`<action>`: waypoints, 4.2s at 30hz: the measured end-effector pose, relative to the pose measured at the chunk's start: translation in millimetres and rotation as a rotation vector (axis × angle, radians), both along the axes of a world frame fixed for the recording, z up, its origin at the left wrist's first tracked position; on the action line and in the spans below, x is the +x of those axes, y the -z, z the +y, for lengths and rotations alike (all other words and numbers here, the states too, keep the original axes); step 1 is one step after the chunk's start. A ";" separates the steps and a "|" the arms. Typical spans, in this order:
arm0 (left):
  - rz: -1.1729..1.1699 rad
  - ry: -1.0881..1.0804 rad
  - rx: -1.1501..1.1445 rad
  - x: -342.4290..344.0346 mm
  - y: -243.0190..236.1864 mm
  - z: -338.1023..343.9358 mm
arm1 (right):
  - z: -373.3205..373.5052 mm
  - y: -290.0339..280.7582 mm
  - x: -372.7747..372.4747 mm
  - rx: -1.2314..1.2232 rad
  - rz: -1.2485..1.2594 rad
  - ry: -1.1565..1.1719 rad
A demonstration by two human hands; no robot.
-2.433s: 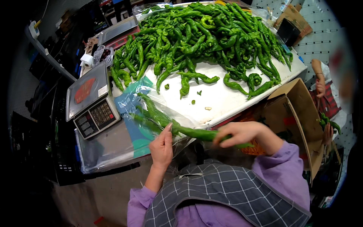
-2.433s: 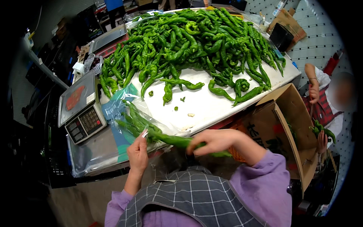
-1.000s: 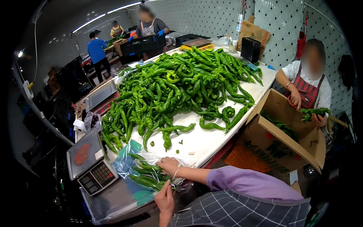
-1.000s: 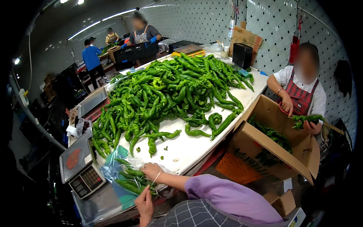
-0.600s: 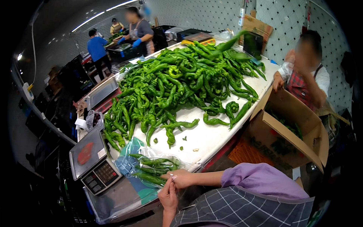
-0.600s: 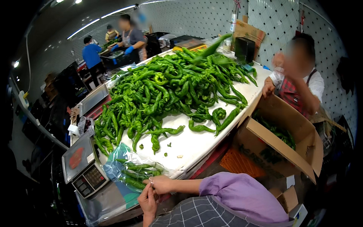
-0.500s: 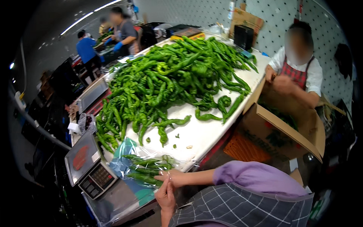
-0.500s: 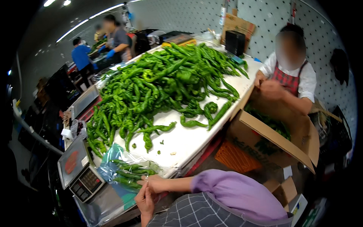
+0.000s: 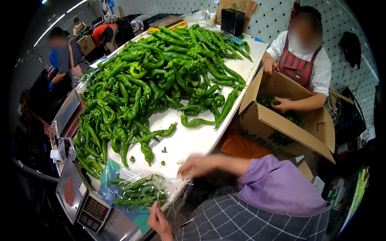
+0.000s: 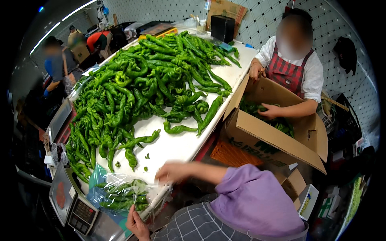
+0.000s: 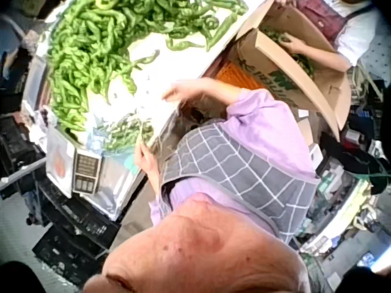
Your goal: The person selects green peppers from a large pile on a table, places them into clear plastic bags, weighs the bags on a digital scale, and then places the sealed bags into a black crate. The process is repeated continuously throughout the clip.
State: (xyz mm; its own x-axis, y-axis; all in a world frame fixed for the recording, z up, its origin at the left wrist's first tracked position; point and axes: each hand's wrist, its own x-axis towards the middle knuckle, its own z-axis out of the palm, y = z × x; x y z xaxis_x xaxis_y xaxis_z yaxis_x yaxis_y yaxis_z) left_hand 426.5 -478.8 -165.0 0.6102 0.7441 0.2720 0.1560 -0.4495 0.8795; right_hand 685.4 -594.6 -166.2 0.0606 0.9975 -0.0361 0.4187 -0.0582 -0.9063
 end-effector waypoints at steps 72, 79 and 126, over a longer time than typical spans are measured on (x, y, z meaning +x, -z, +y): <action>0.001 0.022 0.147 -20.4 -9.9 -4.9 | 43.3 -15.7 -91.0 -0.098 0.007 -0.420; 0.070 -0.050 -0.003 -21.7 -13.2 -7.0 | 7.0 55.4 97.0 0.050 -0.734 0.799; 0.066 0.198 0.427 -14.1 -32.4 -5.7 | 174.6 41.6 -136.8 0.380 -0.668 0.091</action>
State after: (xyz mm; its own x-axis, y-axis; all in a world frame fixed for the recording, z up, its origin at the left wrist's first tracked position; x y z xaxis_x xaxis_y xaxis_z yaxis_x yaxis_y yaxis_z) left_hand 412.3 -484.5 -132.6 0.7554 0.4417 0.4841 0.0802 -0.7955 0.6006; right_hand 548.7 -420.0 -207.8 0.0312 0.9243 0.3804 0.8922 0.1458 -0.4274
